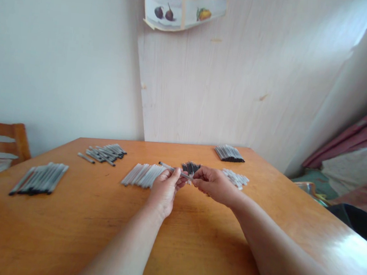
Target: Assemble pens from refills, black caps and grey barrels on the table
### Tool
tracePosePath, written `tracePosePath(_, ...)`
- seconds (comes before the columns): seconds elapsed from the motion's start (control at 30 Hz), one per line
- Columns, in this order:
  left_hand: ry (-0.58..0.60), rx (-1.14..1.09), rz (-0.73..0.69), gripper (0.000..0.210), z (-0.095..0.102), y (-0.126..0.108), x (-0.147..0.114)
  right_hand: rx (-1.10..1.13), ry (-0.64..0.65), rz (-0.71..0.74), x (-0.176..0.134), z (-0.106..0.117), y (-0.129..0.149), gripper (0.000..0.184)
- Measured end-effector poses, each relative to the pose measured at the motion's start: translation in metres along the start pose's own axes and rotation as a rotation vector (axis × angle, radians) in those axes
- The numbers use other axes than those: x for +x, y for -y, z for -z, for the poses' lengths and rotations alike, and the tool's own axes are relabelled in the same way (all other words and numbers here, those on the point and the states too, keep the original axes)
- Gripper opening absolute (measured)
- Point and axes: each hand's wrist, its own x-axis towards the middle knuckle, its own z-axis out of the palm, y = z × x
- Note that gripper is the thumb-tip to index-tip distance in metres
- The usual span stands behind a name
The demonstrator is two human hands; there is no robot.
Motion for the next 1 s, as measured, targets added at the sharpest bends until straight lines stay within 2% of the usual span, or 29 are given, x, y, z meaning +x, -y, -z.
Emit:
tracePosePath(0.23, -0.025, 0.023, 0.011, 0.029, -0.001, -0.002, 0.002, 0.018, 0.029, -0.024, 0.002, -0.004, -0.004, 0.011)
tracePosePath(0.47, -0.016, 0.013, 0.027, 0.028, -0.001, -0.004, 0.003, 0.154, 0.105, -0.039, 0.002, -0.002, -0.006, 0.017)
tracePosePath(0.7, -0.047, -0.028, 0.01, 0.024, 0.002, -0.005, 0.006, 0.123, -0.003, -0.156, 0.007, 0.003, -0.02, 0.019)
tracePosePath(1.0, -0.026, -0.025, 0.005, 0.027, 0.004, -0.005, 0.008, 0.124, 0.058, -0.072, 0.005, 0.001, -0.011, 0.013)
